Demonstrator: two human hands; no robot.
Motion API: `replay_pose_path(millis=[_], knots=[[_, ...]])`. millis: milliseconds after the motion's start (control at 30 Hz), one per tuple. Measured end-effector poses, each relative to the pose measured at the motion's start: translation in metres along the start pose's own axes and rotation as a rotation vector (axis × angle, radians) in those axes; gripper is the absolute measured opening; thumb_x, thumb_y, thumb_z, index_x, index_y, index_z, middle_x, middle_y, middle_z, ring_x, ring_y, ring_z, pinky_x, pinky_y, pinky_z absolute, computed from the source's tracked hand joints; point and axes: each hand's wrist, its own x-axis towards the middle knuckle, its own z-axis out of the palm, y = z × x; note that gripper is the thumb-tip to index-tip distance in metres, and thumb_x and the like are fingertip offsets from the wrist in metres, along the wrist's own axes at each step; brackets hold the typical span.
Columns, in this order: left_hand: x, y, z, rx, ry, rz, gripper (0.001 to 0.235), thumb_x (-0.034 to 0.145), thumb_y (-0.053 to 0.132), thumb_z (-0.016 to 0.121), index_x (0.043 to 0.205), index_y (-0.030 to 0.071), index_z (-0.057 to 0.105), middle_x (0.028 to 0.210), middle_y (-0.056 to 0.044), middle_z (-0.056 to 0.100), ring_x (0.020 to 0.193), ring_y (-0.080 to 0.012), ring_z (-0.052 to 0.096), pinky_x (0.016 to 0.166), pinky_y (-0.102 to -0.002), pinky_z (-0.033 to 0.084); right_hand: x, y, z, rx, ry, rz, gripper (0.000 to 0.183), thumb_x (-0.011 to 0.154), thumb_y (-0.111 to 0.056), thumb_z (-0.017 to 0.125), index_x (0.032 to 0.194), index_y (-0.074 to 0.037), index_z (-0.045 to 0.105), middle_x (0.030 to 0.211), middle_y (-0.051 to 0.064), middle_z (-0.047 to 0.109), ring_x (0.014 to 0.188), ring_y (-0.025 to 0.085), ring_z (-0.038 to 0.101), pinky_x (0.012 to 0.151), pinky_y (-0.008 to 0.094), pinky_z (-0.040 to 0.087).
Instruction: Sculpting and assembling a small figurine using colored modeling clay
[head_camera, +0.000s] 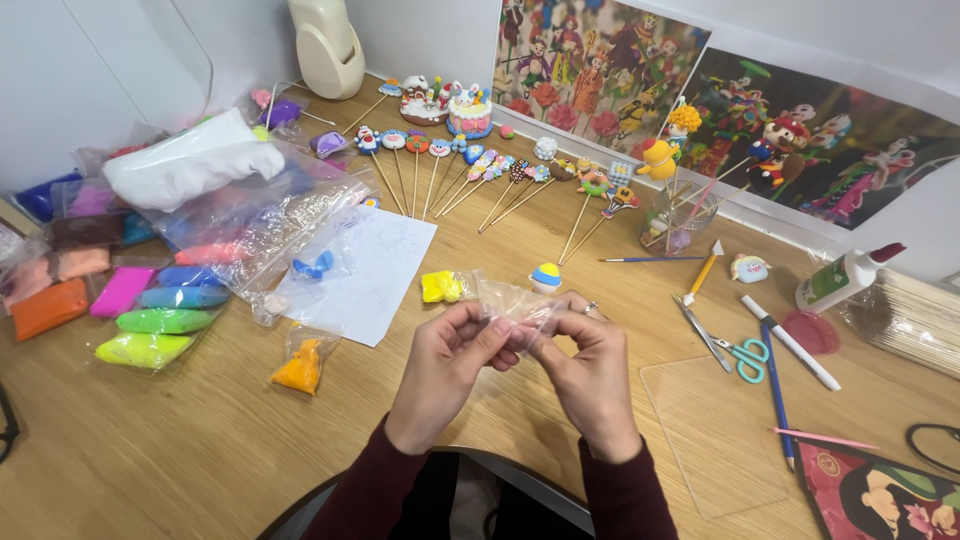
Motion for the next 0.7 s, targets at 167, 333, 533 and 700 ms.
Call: replay_pose_path(millis=[167,333,533,700], knots=[[-0.002,-0.001,-0.003,-0.066,-0.024,0.005,0.014,0.096,0.013,0.07,0.092,0.0,0.07,0.079,-0.01,0.072,0.069,-0.0166,0.07,0.068,-0.028,0.061,-0.003,0.005,0.0,-0.072,0.028,-0.057,0.002,0.083,-0.015,0.082,0.084,-0.014,0.081,0.098,0.004,0.072,0.109,0.018,0.068,0.1,0.033,0.051],[0.012,-0.024,-0.036,-0.081,0.138,0.057,0.008,0.092,0.014,0.075,0.093,0.007,0.07,0.079,-0.009,0.074,0.067,-0.0151,0.066,0.068,-0.028,0.055,-0.009,0.01,-0.028,0.363,0.215,0.142,0.008,0.09,-0.004,0.071,0.083,-0.005,0.072,0.115,0.012,0.069,0.102,0.019,0.068,0.082,0.031,0.064],[0.035,-0.023,-0.148,1.007,0.296,0.015,0.017,0.089,0.025,0.077,0.084,0.01,0.069,0.08,-0.004,0.081,0.074,-0.0147,0.078,0.072,-0.032,0.055,-0.074,0.067,-0.101,-0.408,0.096,0.205,0.009,0.088,-0.01,0.076,0.089,-0.007,0.084,0.09,0.004,0.083,0.081,0.01,0.074,0.074,0.023,0.055],[0.029,-0.033,-0.158,1.294,0.347,-0.032,0.028,0.093,0.028,0.074,0.106,0.004,0.07,0.096,-0.013,0.074,0.084,-0.0336,0.07,0.077,-0.049,0.052,-0.096,0.089,-0.087,-0.858,0.049,-0.031,0.011,0.089,-0.019,0.074,0.096,-0.014,0.081,0.101,-0.002,0.08,0.09,0.017,0.071,0.078,0.032,0.052]])
